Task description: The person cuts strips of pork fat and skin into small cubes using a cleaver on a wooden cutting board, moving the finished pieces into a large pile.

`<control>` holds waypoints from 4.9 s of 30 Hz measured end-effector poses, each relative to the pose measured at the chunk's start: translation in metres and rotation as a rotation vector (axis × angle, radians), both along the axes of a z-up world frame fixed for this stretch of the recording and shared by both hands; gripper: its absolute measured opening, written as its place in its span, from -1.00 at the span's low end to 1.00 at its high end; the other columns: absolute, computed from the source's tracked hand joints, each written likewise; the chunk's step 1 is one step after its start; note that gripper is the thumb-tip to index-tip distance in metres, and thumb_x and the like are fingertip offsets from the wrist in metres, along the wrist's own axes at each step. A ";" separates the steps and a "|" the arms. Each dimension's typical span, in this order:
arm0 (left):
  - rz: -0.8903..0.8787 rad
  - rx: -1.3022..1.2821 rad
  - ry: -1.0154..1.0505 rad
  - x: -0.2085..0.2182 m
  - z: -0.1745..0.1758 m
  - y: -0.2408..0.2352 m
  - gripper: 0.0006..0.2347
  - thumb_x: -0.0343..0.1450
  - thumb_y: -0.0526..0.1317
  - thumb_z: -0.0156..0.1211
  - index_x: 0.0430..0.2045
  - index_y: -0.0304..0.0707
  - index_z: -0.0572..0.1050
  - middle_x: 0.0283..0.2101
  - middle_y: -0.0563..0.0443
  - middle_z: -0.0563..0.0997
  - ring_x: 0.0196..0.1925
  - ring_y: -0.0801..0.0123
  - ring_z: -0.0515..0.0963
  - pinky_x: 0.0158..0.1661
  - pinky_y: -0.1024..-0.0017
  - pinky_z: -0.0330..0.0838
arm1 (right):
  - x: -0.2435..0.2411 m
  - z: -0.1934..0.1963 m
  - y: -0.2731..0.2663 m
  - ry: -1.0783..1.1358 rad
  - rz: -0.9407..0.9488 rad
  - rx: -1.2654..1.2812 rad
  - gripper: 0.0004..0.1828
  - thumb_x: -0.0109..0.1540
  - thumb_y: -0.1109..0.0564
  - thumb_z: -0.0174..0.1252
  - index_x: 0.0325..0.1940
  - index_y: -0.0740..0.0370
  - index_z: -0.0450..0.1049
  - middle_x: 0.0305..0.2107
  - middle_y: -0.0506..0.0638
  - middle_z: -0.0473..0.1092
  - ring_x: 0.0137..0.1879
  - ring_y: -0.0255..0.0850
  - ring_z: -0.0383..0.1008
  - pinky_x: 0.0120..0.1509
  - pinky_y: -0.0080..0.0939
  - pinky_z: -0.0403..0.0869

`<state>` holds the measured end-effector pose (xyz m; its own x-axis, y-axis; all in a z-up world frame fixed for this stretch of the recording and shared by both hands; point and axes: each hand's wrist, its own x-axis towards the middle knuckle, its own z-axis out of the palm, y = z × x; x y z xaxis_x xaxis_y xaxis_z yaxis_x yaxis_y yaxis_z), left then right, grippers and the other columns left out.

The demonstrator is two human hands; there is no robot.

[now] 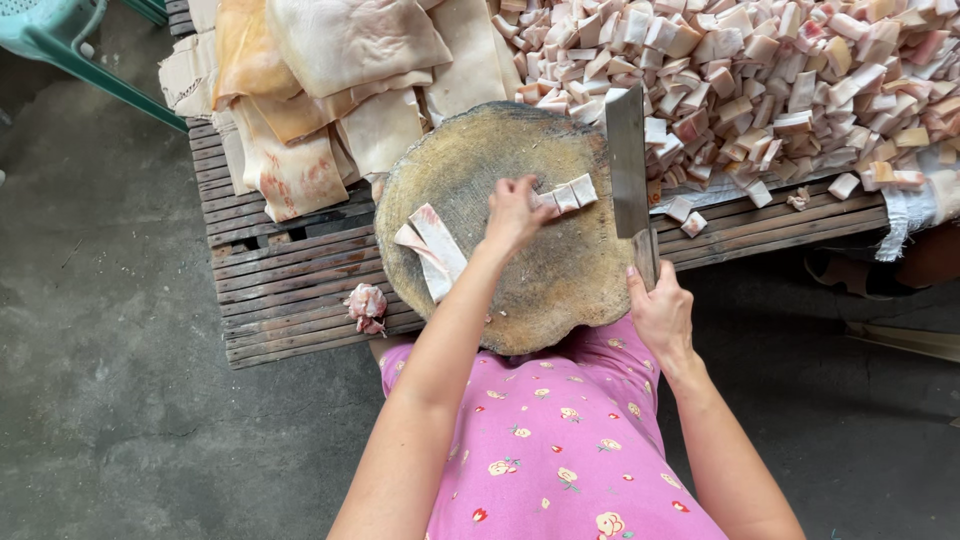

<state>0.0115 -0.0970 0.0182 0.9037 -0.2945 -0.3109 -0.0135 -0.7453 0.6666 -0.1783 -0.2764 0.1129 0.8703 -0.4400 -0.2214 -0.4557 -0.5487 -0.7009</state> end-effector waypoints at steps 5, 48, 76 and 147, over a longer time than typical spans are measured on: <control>-0.113 0.089 -0.194 -0.013 0.003 -0.030 -0.60 0.36 -0.18 0.35 0.04 -0.31 0.40 0.08 -0.23 0.37 0.17 -0.06 0.35 0.03 0.09 0.51 | -0.007 -0.023 -0.005 0.069 -0.023 0.035 -0.57 0.37 -0.09 0.09 0.02 0.37 0.36 -0.56 0.28 0.51 -0.37 0.16 0.63 -0.28 0.07 0.53; -0.001 0.111 -0.088 0.000 -0.031 -0.018 -0.57 0.60 0.04 -0.24 -0.37 -0.29 0.54 -0.39 -0.21 0.59 -0.31 -0.03 0.62 -0.23 0.01 0.48 | -0.013 -0.035 -0.015 0.069 -0.047 0.089 -0.59 0.34 -0.07 0.14 0.02 0.34 0.36 -0.43 0.36 0.53 -0.22 0.26 0.62 -0.15 0.14 0.54; 0.144 -0.209 0.147 -0.006 -0.017 0.077 -0.86 0.49 -0.29 0.12 -0.23 -0.46 0.46 -0.34 -0.24 0.71 -0.35 0.25 0.77 -0.36 0.40 0.65 | -0.033 -0.005 0.069 0.100 0.289 0.096 -0.63 0.31 -0.06 0.12 -0.13 0.35 0.34 -0.63 0.32 0.46 -0.42 0.27 0.56 -0.33 0.19 0.50; -0.012 0.385 -0.066 0.057 0.023 0.154 -0.64 0.38 -0.17 0.29 0.06 -0.23 0.51 0.05 -0.33 0.59 0.12 -0.08 0.57 0.12 0.11 0.40 | 0.037 -0.015 -0.051 0.064 0.313 -0.376 -0.58 0.33 -0.19 0.11 -0.03 0.23 0.39 -0.50 0.33 0.51 -0.32 0.31 0.57 -0.22 0.29 0.53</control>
<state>0.0685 0.0574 0.0412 0.9227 -0.1785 -0.3417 -0.0576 -0.9402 0.3357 -0.1418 -0.3273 0.0979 0.9634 -0.2190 -0.1545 -0.2639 -0.8759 -0.4040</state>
